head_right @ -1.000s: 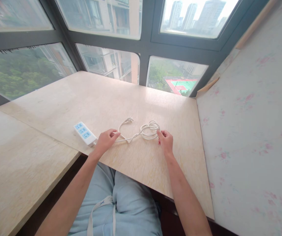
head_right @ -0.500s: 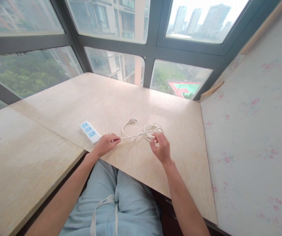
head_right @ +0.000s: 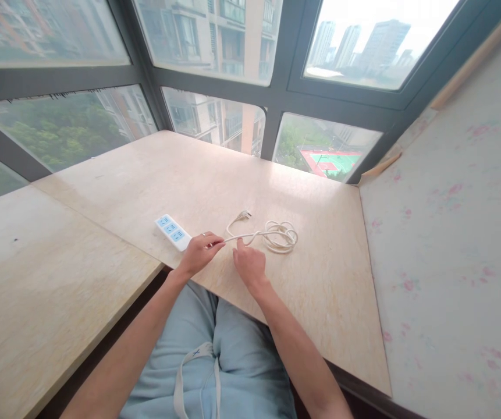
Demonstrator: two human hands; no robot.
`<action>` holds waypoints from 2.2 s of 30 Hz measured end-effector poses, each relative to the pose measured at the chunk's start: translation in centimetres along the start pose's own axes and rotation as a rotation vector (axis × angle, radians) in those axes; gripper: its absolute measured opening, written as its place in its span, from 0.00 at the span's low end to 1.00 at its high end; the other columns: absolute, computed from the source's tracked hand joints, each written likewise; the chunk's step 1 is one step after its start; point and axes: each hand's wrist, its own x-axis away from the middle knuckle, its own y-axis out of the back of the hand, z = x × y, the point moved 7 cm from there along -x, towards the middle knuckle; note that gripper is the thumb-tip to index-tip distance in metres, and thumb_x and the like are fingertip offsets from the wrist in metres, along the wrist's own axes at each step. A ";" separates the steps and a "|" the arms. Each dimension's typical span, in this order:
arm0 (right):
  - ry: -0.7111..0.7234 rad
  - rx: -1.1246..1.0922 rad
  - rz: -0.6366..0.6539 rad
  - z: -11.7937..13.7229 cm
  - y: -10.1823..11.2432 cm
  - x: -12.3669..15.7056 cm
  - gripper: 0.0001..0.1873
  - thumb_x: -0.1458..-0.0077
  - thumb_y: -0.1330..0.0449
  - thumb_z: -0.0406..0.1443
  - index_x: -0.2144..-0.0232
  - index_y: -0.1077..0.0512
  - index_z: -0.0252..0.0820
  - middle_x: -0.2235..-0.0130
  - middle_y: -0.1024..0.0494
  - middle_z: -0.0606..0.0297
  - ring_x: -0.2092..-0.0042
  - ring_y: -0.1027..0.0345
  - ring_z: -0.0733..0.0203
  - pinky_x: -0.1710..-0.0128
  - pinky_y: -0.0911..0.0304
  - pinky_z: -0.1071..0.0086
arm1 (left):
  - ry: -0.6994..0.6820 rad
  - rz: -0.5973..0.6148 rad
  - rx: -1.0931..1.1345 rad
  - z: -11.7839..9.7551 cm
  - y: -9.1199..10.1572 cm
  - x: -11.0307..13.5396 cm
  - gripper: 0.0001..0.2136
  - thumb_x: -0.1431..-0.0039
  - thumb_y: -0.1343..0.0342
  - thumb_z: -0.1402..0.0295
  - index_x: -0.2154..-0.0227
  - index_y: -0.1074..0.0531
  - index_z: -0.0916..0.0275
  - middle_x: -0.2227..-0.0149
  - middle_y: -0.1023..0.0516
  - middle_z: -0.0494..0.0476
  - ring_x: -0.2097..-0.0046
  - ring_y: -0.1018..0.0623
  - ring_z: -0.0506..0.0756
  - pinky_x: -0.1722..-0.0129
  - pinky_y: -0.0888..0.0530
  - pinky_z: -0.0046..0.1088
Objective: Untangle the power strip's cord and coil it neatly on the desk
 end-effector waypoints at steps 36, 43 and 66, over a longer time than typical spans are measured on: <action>-0.285 -1.961 -0.046 -8.5 6.7 -5.5 0.10 0.38 0.44 0.42 0.69 0.32 0.44 0.85 0.54 0.81 0.85 0.64 0.72 0.85 0.58 0.78 | 0.024 -0.043 0.138 0.5 -0.9 1.7 0.04 0.42 0.41 0.72 0.67 0.22 0.59 0.65 0.21 0.55 0.62 0.22 0.54 0.60 0.26 0.31; -0.445 -1.872 0.228 -3.3 3.6 -6.4 0.07 0.42 0.41 0.38 0.67 0.34 0.40 0.86 0.48 0.83 0.86 0.62 0.74 0.86 0.63 0.78 | 0.037 -0.004 0.083 -0.1 -0.8 1.8 0.04 0.41 0.44 0.73 0.66 0.24 0.60 0.66 0.22 0.54 0.62 0.22 0.54 0.61 0.26 0.31; 0.245 -0.376 0.397 0.3 4.5 -10.3 0.06 0.48 0.37 0.34 0.69 0.20 0.38 0.83 0.30 0.70 0.77 0.37 0.68 0.72 0.45 0.74 | 0.025 -0.095 0.079 0.2 -0.5 2.5 0.07 0.41 0.46 0.75 0.61 0.27 0.61 0.62 0.22 0.56 0.61 0.23 0.54 0.58 0.26 0.33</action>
